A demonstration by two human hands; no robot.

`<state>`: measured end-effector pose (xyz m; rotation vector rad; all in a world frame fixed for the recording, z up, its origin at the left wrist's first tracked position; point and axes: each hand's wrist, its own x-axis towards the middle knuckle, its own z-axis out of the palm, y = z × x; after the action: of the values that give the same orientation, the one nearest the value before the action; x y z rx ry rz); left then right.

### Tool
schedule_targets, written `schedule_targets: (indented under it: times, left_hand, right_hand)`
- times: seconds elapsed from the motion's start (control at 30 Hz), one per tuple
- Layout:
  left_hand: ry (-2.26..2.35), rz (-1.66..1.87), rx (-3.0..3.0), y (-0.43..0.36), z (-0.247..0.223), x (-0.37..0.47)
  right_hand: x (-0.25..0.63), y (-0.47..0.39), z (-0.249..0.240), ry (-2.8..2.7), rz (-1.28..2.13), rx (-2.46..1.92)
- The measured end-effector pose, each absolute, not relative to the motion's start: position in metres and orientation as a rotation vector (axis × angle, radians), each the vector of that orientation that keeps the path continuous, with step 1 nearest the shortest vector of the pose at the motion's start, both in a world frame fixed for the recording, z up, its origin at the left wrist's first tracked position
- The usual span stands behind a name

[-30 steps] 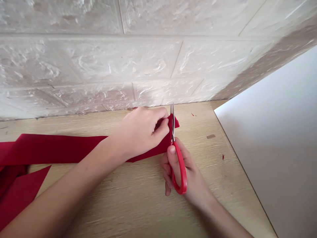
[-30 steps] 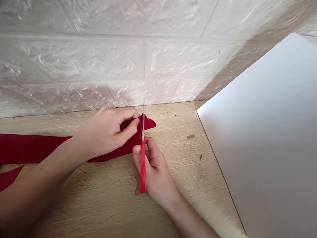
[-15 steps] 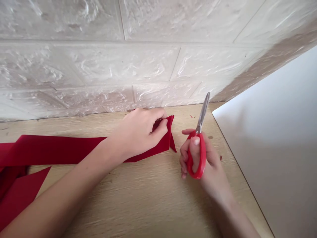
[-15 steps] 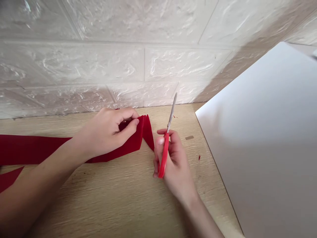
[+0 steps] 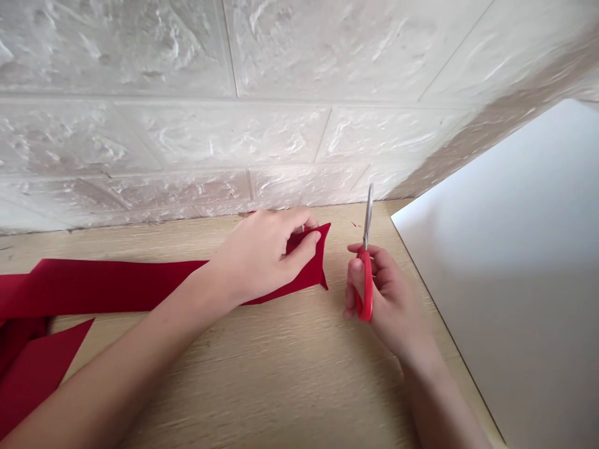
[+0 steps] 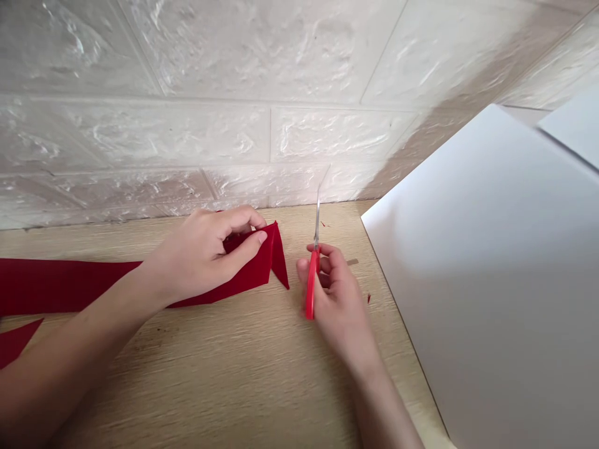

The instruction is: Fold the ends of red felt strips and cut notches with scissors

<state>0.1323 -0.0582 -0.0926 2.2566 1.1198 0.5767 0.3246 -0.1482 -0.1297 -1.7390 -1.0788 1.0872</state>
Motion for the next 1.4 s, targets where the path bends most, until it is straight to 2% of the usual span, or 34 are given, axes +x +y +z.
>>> schedule_targets:
  times: [0.2, 0.77, 1.4]
  left_hand:
    - [1.036, 0.653, 2.162, -0.063, -0.089, 0.134]
    - [1.011, 0.684, 2.400, -0.069, -0.093, 0.137]
    - [1.114, 0.680, 2.406, -0.069, -0.102, 0.140]
  right_hand:
    - [0.302, -0.151, -0.132, -0.975, 1.296, -1.428]
    - [0.292, -0.150, -0.129, -0.975, 1.132, -1.344]
    - [0.289, -0.152, -0.133, -0.992, 1.111, -1.333]
